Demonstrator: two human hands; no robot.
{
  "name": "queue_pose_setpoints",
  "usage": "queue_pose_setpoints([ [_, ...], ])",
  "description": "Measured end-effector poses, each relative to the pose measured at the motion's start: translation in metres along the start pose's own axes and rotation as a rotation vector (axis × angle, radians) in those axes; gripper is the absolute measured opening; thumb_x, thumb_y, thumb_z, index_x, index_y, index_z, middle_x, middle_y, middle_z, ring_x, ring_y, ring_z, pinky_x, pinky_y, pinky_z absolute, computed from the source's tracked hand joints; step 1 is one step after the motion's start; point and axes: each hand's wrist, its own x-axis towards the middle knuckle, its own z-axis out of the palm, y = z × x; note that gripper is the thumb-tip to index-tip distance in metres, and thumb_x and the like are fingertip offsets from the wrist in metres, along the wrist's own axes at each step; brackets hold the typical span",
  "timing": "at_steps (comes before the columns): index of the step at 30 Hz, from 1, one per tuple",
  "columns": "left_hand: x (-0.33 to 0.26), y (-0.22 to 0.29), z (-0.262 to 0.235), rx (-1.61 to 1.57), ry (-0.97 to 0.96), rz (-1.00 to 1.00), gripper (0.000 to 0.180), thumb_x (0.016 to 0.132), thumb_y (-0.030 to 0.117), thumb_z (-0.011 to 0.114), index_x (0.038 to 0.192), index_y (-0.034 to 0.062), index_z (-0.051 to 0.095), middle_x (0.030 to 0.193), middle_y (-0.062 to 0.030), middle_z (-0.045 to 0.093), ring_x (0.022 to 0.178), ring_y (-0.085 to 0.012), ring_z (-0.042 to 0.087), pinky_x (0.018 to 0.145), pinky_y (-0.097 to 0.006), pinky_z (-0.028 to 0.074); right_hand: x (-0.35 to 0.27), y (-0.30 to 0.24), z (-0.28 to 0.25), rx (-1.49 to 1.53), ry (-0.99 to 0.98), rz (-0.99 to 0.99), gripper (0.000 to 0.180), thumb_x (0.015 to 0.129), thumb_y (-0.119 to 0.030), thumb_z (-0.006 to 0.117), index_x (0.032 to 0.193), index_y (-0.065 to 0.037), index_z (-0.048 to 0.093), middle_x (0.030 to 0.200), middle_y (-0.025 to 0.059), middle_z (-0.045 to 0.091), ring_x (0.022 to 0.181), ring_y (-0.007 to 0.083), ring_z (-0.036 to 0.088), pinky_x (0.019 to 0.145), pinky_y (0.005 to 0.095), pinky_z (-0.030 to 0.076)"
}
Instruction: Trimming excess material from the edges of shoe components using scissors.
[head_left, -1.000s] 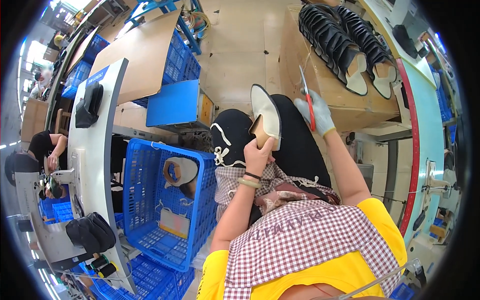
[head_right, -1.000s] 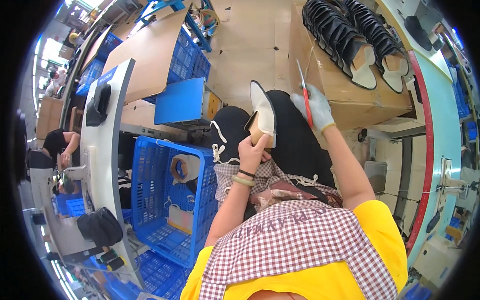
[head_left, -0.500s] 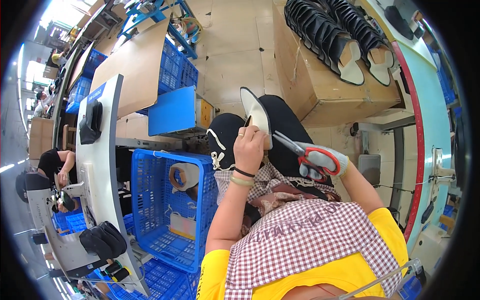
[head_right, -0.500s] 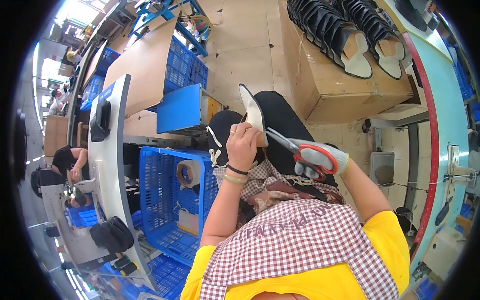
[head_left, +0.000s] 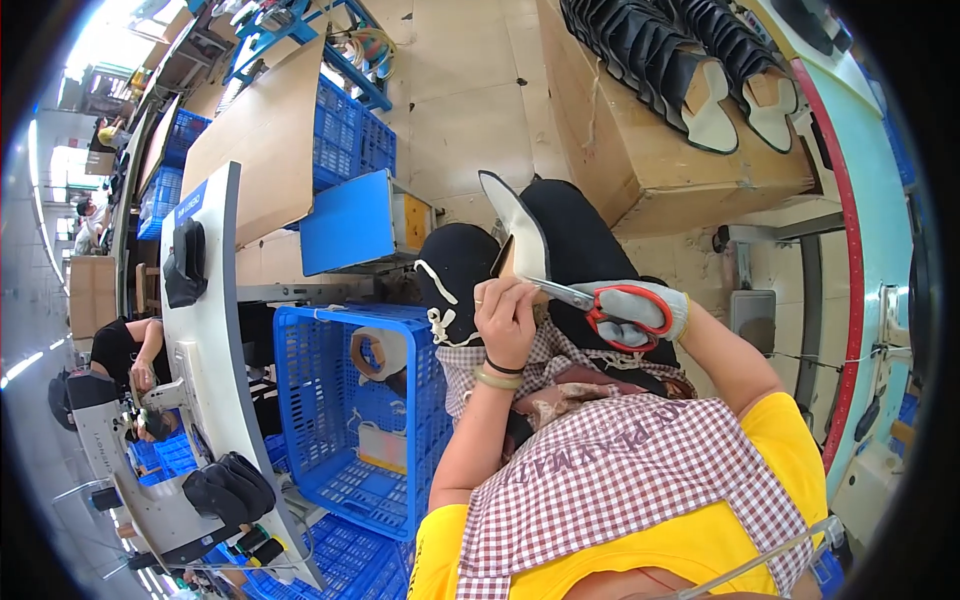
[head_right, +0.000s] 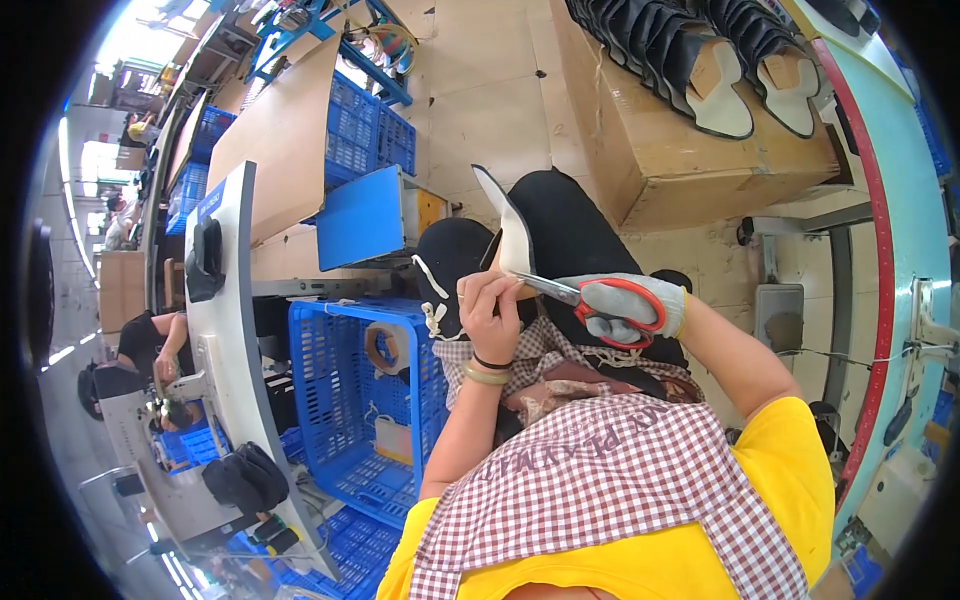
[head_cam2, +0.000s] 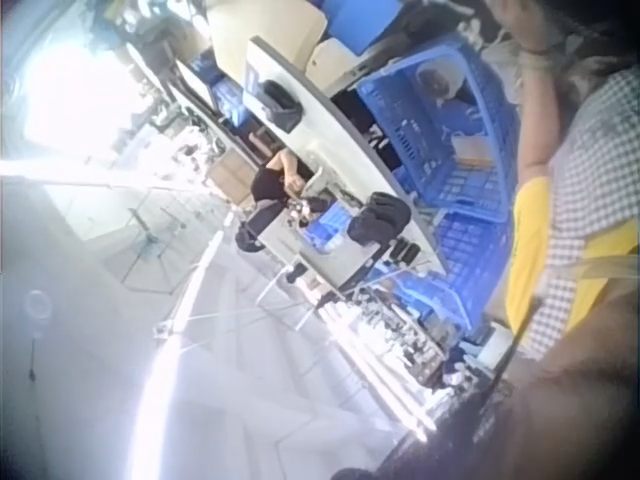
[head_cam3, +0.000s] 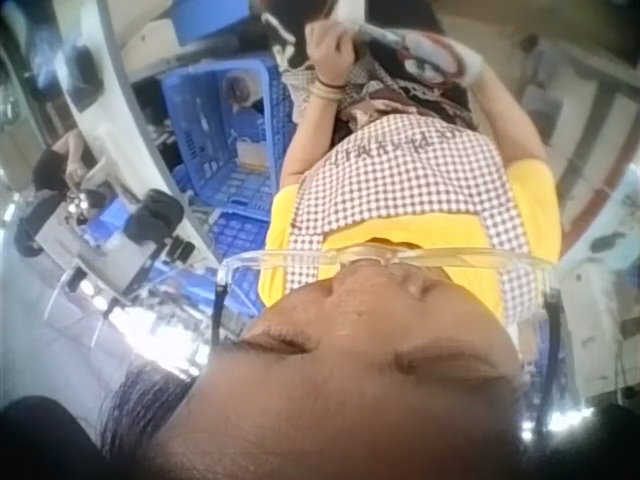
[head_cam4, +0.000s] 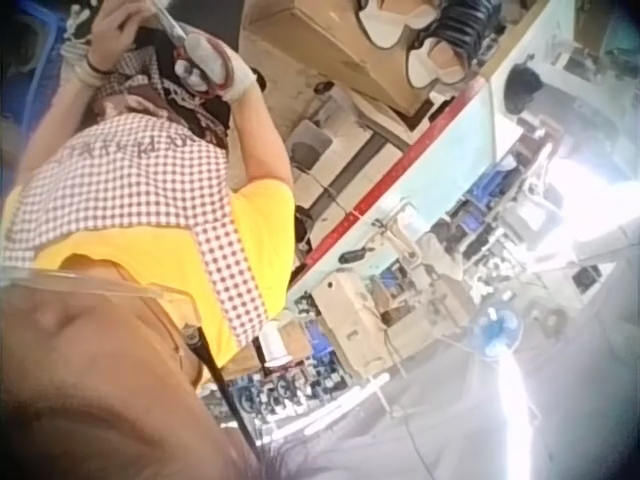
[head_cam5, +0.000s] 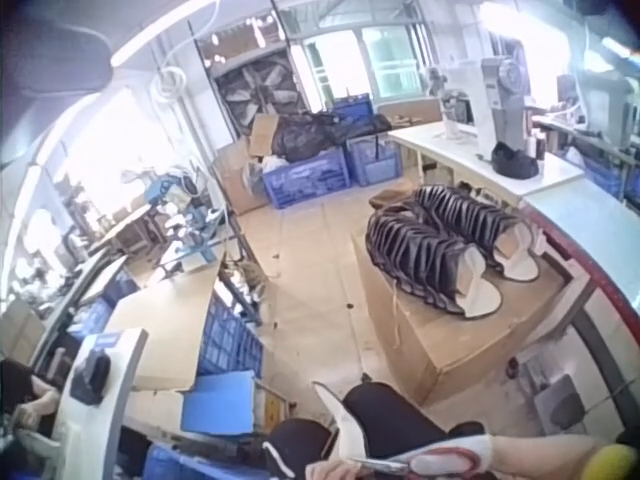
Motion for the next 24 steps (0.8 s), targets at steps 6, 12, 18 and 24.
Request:
queue_pose_setpoints([
  [6,-0.005,0.007,0.004,-0.019,0.046,-0.17,0.008,0.074,0.001,0.069,0.079,0.0026,0.065,0.081,-0.0085,0.059,0.083,-0.0252,0.054,0.074,-0.034,0.044,0.002,0.014,0.023,0.121,0.072,-0.054,0.058,0.091,-0.046,0.057,0.134,-0.009,0.042,0.073,0.0001,0.056,0.048,0.0038,0.048,0.041,0.015,0.036],
  [12,-0.013,0.025,0.013,-0.336,0.175,-0.661,0.006,0.081,0.007,0.069,0.082,0.0016,0.066,0.086,-0.0087,0.061,0.1,-0.0228,0.054,0.087,-0.033,0.042,0.007,0.039,0.032,0.154,0.182,-0.161,0.058,0.091,-0.048,0.054,0.134,-0.011,0.041,0.073,-0.002,0.057,0.051,0.0021,0.047,0.041,0.0143,0.035],
  [18,-0.023,0.021,0.006,-0.688,0.015,-0.934,0.011,0.084,0.009,0.067,0.086,-0.0024,0.069,0.099,-0.0119,0.066,0.122,-0.0224,0.047,0.098,-0.033,0.036,-0.006,0.038,0.045,0.148,0.24,-0.108,0.064,0.093,-0.052,0.047,0.144,-0.016,0.03,0.068,-0.0013,0.054,0.045,0.0039,0.039,0.039,0.0169,0.03],
  [24,-0.027,0.029,0.007,-0.964,-0.043,-1.048,0.009,0.087,0.007,0.065,0.09,-0.0015,0.066,0.091,-0.0024,0.065,0.092,-0.01,0.058,0.083,-0.023,0.044,-0.007,0.056,0.049,0.195,0.292,-0.158,0.063,0.094,-0.054,0.042,0.145,-0.02,0.029,0.07,-0.0011,0.052,0.045,0.0044,0.036,0.039,0.0177,0.03],
])
